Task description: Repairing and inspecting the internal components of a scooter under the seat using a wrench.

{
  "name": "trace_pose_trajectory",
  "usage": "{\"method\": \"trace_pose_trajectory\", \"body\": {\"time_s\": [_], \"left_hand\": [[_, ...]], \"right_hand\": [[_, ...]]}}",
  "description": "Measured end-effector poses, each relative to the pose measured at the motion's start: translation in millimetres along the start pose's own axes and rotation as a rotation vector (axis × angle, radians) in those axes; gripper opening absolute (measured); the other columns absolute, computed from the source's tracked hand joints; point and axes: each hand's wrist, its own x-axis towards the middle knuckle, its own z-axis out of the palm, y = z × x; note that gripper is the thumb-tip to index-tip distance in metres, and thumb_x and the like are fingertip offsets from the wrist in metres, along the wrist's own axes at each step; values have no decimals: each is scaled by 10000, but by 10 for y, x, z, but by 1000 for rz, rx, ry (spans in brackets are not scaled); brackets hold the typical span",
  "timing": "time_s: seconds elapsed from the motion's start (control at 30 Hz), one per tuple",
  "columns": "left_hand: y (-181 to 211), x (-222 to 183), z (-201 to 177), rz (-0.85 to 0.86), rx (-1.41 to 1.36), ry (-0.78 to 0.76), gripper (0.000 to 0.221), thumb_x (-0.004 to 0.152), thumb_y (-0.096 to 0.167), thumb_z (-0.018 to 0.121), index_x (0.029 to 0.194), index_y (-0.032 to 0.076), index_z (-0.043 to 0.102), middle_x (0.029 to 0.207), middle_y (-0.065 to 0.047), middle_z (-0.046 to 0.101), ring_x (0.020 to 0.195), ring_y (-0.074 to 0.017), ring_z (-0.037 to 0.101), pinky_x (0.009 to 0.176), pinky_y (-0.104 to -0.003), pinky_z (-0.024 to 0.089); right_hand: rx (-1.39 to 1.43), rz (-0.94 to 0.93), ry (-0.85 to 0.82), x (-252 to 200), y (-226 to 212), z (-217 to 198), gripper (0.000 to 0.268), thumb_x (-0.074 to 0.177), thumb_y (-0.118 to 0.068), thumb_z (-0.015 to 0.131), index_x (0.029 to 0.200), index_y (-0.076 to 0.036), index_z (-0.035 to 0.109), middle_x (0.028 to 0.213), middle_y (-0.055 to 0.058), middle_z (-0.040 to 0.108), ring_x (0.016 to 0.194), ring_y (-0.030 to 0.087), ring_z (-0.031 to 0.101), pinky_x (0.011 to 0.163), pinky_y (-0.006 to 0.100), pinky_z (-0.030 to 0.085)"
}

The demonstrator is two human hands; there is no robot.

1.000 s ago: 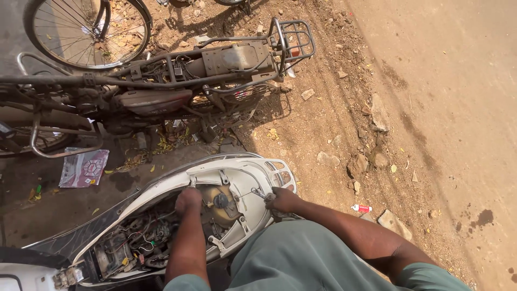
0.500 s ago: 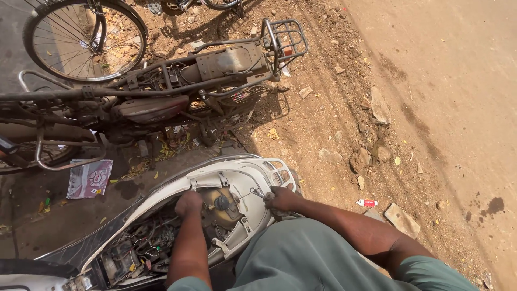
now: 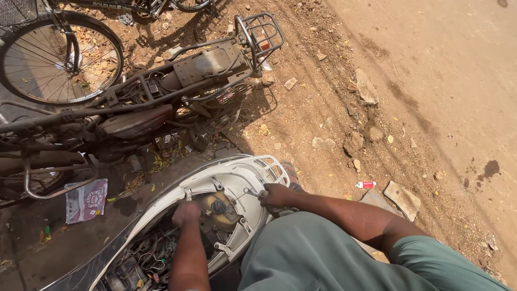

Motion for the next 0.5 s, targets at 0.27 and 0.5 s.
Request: {"method": "trace_pose_trajectory", "body": {"time_s": [0.27,0.5], "left_hand": [[-23,-13,-53,4,39,-6,382,989,357,511,1155,149,784,1230,-142,754,1126,-343,730,925,-487,573],[32,68,-10,-7,108,-12,417,1003,414,518,1153,133,787,1219,-129,759,1096,-323,739,897,-478,581]], "right_hand": [[13,15,-20,-19,-45,5,724,722,-441,748,1264,20,613,1184,258,696,1128,383,672,964,420,524],[20,-28,6,24,42,49,753,728,-438,751,1295,32,595,1221,274,679,1158,398,657,991,420,513]]}}
